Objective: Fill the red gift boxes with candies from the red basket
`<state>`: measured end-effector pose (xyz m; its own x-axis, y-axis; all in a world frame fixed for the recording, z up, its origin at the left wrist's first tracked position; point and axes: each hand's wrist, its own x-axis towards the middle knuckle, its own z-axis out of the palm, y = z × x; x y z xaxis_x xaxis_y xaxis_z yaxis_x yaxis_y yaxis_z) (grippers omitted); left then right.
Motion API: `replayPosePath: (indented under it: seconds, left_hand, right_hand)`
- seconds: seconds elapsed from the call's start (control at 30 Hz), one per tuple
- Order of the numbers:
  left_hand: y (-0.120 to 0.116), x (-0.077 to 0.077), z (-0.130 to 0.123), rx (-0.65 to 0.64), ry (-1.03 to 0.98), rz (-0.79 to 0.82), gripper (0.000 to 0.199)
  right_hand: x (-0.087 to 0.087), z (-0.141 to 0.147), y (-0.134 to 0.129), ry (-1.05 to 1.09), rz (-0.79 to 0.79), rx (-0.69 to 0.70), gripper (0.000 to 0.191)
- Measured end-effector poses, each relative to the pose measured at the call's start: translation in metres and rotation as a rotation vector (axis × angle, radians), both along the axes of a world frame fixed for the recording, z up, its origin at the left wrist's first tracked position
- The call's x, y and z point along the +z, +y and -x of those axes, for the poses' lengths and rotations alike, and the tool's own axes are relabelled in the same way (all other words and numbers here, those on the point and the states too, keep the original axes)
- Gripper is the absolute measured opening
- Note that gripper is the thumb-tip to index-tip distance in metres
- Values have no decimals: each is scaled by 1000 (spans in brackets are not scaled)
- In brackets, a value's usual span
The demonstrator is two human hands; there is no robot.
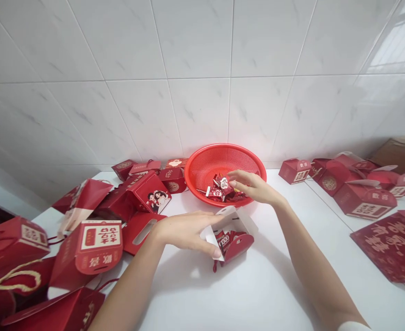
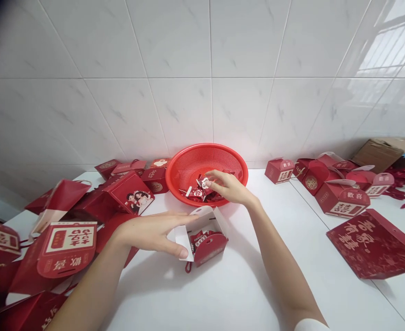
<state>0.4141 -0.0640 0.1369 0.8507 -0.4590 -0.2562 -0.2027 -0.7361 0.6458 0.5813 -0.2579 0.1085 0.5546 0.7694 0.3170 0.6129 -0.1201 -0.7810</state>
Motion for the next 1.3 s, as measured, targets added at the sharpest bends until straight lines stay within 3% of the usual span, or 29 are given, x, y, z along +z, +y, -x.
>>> replayPosePath:
  seconds: [0.13, 0.27, 0.5, 0.7, 0.87, 0.93, 1.07, 1.1, 1.13, 1.27, 1.3]
  left_hand:
    - [10, 5, 1, 72, 0, -53, 91]
    - [21, 6, 0, 73, -15, -101, 85]
    - [17, -1, -6, 106, -139, -166, 49]
    - [4, 0, -9, 192, -146, -334, 33]
    - [4, -5, -13, 239, -141, -386, 21]
    - [1, -7, -13, 260, -149, -367, 26]
    - [-8, -10, -11, 310, -209, -314, 81]
    - [-10, -10, -11, 320, -219, -316, 87]
    - [-11, -10, -11, 323, -222, -327, 84]
    - [-10, -9, -11, 226, -232, -316, 24]
    - [-9, -9, -11, 183, -225, -283, 19]
  right_hand:
    - [25, 13, -24, -41, 247, 265, 22]
    - [31, 28, -26, -109, 360, 258, 9]
    - [39, 60, -21, -138, 578, 382, 22]
    - [35, 74, -21, -278, 620, 371, 6]
    - [29, 76, -20, -168, 649, 503, 10]
    - [28, 76, -20, -161, 662, 494, 12]
    - [25, 80, -18, -225, 687, 439, 15]
    - [25, 81, -17, -236, 678, 423, 13]
    - [25, 81, -15, -241, 674, 403, 12]
    - [29, 81, -5, -269, 724, 260, 15]
    - [30, 81, -3, -282, 745, 225, 14]
